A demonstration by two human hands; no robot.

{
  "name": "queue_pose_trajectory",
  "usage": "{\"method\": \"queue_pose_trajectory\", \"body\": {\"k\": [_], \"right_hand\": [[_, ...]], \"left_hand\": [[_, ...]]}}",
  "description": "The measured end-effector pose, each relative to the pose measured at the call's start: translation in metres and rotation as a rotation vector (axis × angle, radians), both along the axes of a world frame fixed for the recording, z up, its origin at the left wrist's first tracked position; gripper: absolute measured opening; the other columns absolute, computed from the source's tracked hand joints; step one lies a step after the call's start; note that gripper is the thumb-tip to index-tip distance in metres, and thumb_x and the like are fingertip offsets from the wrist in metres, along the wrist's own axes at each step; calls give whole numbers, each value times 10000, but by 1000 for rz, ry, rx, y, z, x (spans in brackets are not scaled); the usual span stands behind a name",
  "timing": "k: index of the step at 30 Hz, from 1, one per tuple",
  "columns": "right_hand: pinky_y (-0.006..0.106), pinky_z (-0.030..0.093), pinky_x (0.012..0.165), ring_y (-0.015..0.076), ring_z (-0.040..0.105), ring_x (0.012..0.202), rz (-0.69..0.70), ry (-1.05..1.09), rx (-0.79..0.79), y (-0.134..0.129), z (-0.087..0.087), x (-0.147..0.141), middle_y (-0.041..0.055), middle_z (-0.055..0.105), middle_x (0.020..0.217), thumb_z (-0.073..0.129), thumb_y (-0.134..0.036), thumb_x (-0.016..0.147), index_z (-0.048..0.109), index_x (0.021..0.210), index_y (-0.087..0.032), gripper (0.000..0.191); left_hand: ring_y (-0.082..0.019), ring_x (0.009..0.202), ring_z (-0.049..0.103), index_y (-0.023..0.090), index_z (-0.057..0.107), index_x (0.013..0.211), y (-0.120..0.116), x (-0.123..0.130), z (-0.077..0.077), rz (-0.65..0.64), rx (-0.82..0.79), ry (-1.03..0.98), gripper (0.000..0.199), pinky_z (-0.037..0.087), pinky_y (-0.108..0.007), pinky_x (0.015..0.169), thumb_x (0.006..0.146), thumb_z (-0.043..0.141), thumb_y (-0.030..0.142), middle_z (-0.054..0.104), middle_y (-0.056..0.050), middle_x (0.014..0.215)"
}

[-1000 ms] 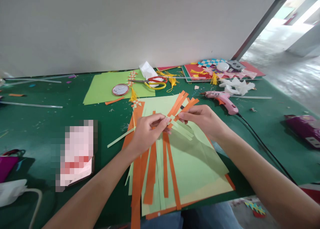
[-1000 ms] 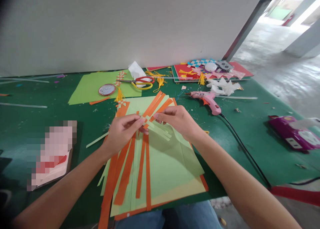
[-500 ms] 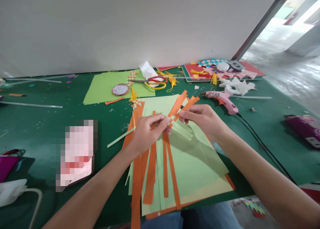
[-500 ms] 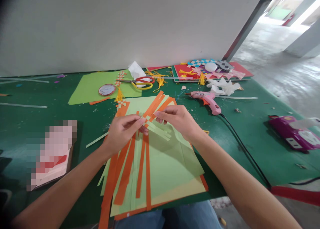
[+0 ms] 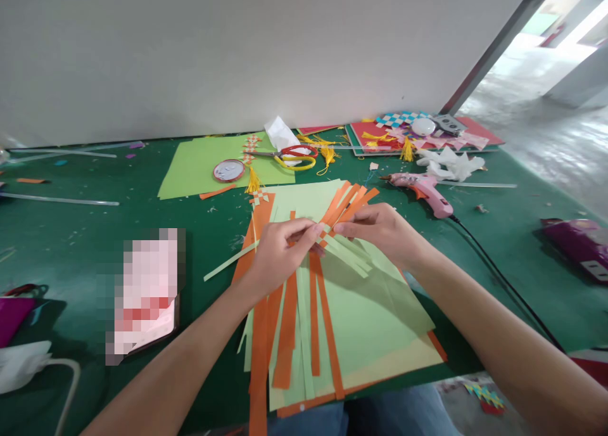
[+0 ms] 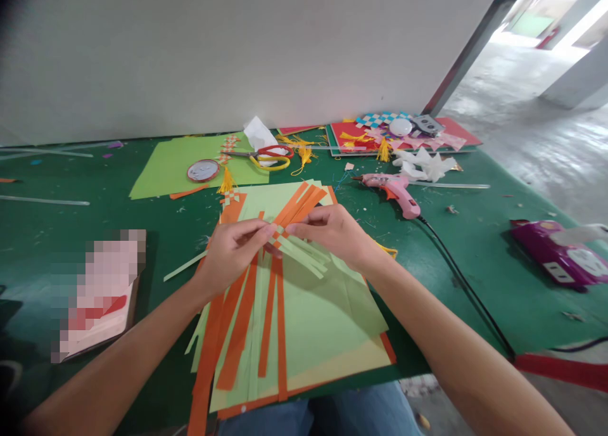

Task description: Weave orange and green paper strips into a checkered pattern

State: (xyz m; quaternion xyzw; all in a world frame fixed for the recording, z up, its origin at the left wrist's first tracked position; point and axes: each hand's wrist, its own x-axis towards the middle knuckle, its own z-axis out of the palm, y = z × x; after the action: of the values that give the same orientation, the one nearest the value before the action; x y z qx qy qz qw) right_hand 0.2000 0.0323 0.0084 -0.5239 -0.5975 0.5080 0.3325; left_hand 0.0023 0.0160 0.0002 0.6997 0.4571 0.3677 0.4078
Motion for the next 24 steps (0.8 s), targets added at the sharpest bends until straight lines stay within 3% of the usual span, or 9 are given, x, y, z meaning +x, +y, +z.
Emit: {"method": "queue_pose_trajectory", "body": {"k": [8, 14, 24], "right_hand": [[255, 246, 491, 84, 337, 538, 8, 7, 23, 1, -1, -1, -34, 429, 546, 743, -515, 680, 580, 539, -156, 419], [261, 320, 562, 110, 437, 615, 148, 2, 3, -1, 2, 0, -9, 555, 643, 704, -459, 742, 705, 688, -156, 308], [272, 285, 540, 121, 410, 615, 150, -70, 40, -2, 0, -1, 0, 545, 621, 682, -484, 770, 721, 681, -158, 340]], "left_hand": [[-156, 633, 715, 193, 642, 748, 0, 0, -1, 5, 60, 33, 278, 467, -218, 584, 935, 530, 367, 697, 29, 632], [-144, 604, 698, 194, 635, 733, 0, 1, -1, 80, 101, 32, 284, 478, -216, 592, 938, 530, 359, 714, 23, 611], [-159, 627, 719, 192, 651, 780, 0, 2, -5, 105, 104, 10, 274, 481, -215, 557, 937, 529, 379, 713, 17, 637]]}}
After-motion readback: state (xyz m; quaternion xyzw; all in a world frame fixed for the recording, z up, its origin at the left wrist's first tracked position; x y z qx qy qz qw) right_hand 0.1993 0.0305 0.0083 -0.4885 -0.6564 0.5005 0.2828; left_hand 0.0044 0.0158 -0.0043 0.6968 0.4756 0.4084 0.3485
